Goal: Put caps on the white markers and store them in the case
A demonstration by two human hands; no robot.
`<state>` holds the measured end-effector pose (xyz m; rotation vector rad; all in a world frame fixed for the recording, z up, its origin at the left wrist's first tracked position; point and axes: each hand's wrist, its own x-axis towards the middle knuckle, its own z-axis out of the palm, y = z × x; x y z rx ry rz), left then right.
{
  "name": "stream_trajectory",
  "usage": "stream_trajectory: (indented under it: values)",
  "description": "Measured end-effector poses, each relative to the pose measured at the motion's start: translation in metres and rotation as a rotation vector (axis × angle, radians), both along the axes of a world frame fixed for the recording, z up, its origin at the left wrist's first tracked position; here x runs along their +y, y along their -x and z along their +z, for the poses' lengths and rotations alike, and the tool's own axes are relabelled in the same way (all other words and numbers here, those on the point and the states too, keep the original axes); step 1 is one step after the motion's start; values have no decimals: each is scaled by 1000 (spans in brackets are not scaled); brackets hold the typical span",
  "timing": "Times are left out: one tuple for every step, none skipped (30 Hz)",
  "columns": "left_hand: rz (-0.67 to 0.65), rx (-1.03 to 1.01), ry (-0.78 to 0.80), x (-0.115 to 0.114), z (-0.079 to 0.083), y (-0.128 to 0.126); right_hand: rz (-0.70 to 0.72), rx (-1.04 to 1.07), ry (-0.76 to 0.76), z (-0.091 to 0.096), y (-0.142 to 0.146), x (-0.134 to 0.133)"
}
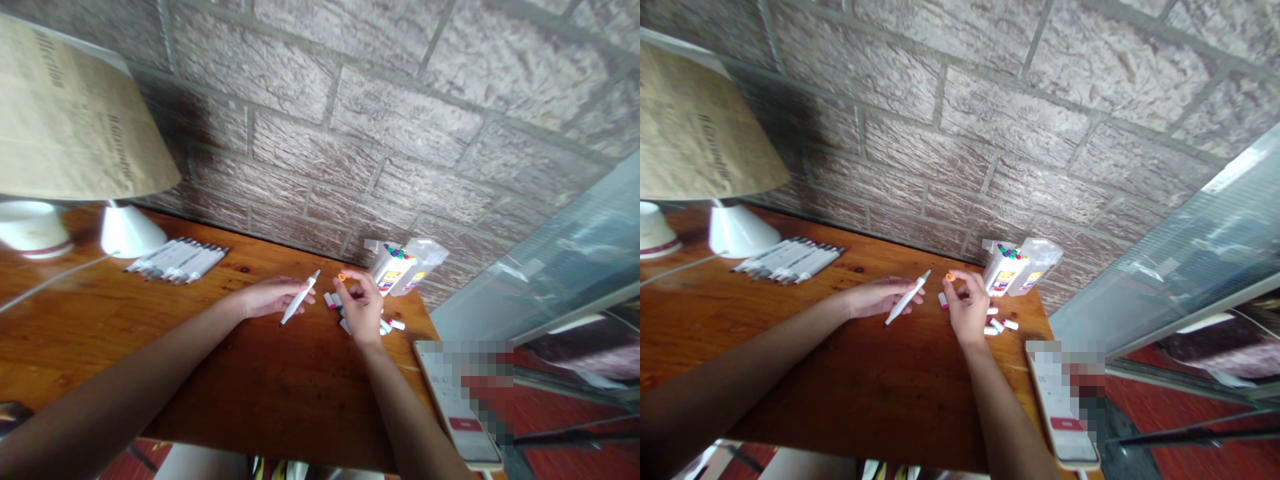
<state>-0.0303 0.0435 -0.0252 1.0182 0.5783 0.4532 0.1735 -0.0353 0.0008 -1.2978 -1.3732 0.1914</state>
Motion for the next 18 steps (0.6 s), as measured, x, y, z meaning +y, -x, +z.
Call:
stream_trajectory:
  values:
    - [6, -3, -2, 0, 0, 0, 3, 6, 2, -1, 0, 0]
    - [9, -5, 0, 0, 0, 0, 6, 9, 4, -1, -1, 0]
    - [11, -6, 4, -1, 1, 0, 5, 10, 7, -2, -1, 0]
    - [13, -5, 11, -1, 1, 0, 5, 9, 11, -2, -1, 0]
    - [13, -3, 17, -1, 1, -1, 4, 10, 15, -3, -1, 0]
    - [12, -2, 22, -1, 2, -1, 6, 11, 20, -3, -1, 0]
    - [11, -1, 26, -2, 2, -1, 8, 14, 24, -3, 0, 0]
    - [10, 0, 28, -2, 3, -1, 10, 17, 26, -2, 0, 0]
    - [9, 3, 29, -2, 3, -1, 11, 19, 28, -2, 0, 0]
    - [8, 6, 30, -1, 3, -1, 10, 19, 28, -2, 0, 0]
    - [8, 9, 33, -1, 3, -1, 7, 20, 28, -2, 0, 0]
    - [11, 11, 35, -1, 3, -1, 5, 23, 28, -2, 0, 0]
    - [15, 12, 39, -1, 3, -1, 5, 29, 30, -2, 0, 0]
    - [20, 11, 43, -1, 3, -2, 7, 37, 34, -2, 0, 0]
    - [23, 7, 49, -1, 3, -2, 12, 45, 39, -3, 0, 1]
    - [27, 0, 54, -1, 3, -2, 16, 53, 44, -3, 0, 1]
    - [28, -4, 59, 0, 2, -2, 21, 59, 50, -4, 0, 1]
    - [26, -7, 61, 0, 1, -2, 22, 61, 55, -5, -1, 2]
